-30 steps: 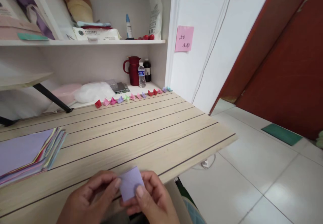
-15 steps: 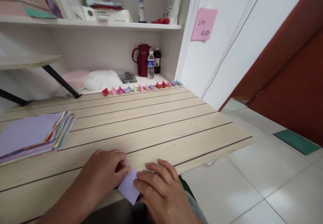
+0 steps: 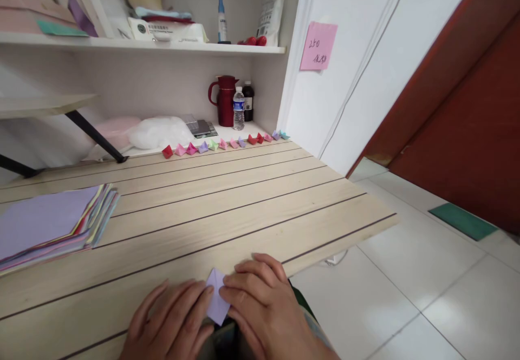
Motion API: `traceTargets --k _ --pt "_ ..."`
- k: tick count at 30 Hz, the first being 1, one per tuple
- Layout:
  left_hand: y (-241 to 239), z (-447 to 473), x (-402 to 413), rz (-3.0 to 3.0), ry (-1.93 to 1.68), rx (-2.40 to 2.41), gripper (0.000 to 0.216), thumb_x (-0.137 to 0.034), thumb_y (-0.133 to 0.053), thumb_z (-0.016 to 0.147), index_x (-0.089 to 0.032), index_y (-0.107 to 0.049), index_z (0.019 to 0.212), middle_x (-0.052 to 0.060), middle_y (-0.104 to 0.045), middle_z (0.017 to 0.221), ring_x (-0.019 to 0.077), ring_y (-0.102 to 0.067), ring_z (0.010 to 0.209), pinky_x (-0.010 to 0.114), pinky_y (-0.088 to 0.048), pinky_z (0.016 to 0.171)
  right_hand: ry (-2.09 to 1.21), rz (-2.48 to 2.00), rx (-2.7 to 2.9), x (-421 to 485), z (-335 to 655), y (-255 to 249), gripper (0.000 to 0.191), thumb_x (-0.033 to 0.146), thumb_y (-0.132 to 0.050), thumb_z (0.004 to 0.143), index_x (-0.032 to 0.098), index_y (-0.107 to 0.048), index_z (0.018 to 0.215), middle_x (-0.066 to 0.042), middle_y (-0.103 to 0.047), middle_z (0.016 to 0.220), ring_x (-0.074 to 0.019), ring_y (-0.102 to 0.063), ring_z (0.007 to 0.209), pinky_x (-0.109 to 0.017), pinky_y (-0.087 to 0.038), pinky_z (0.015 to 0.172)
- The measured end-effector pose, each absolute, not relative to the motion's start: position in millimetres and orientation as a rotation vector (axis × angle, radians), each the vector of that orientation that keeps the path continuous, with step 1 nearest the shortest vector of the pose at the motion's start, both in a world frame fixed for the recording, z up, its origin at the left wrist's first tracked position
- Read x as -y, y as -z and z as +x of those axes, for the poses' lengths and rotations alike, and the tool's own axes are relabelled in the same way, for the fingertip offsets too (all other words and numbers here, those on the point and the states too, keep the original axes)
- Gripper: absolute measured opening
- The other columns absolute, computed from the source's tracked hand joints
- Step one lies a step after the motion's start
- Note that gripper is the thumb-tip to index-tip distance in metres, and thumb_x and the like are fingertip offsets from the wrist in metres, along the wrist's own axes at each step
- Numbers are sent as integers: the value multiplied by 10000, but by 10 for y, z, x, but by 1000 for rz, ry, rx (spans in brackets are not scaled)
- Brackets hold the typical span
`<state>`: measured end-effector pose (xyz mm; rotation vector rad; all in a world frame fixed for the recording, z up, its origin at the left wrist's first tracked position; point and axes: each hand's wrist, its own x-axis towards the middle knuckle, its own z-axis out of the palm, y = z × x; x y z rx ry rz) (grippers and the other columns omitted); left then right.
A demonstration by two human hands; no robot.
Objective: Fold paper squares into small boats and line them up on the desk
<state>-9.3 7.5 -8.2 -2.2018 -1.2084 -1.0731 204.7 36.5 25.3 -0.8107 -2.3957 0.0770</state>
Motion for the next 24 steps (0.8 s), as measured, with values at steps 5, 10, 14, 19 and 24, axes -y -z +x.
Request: traceTargets --k 5,10,14,19,24 --pt "4 -194 -116 -2293 936 1169 231 -264 -590 920 -215 -698 1119 -25 -765 1055 139 -649 991 334 -219 1181 -196 -860 2402 -331 2061 -256 300 192 -546 968 212 -564 1267 -85 -623 1223 -240 -546 1147 -427 -445 972" --pt "-130 -298 -113 -2445 821 1235 306 -250 -620 876 -284 -655 1178 -73 -741 1109 124 -646 1026 321 -259 1110 -262 -963 2365 -310 2056 -260 262 244 -533 984 253 -570 1244 -104 -556 1282 -263 -533 1166 -472 -428 962" --pt "-132 -244 -114 -2434 925 1348 264 -224 -636 856 -322 -658 1100 -91 -742 1031 122 -660 949 338 -313 1029 -373 -1014 2341 -332 2041 -321 247 261 -551 976 274 -576 1221 -94 -568 1264 -265 -543 1161 -466 -428 960" --pt "-119 -191 -119 -2345 987 1449 73 -229 -660 851 -280 -624 889 -46 -718 926 161 -646 886 365 -359 967 -516 -1065 2201 -382 1996 -382 135 188 -557 956 275 -600 1049 -54 -604 1184 -243 -553 1145 -436 -412 955" --pt "-90 -156 -128 -2225 914 1476 106 -292 -661 862 -245 -570 835 29 -690 935 208 -622 900 369 -392 861 -524 -1165 2152 -438 1893 -414 90 165 -574 938 252 -573 917 -38 -611 1112 -241 -564 1067 -427 -399 894"
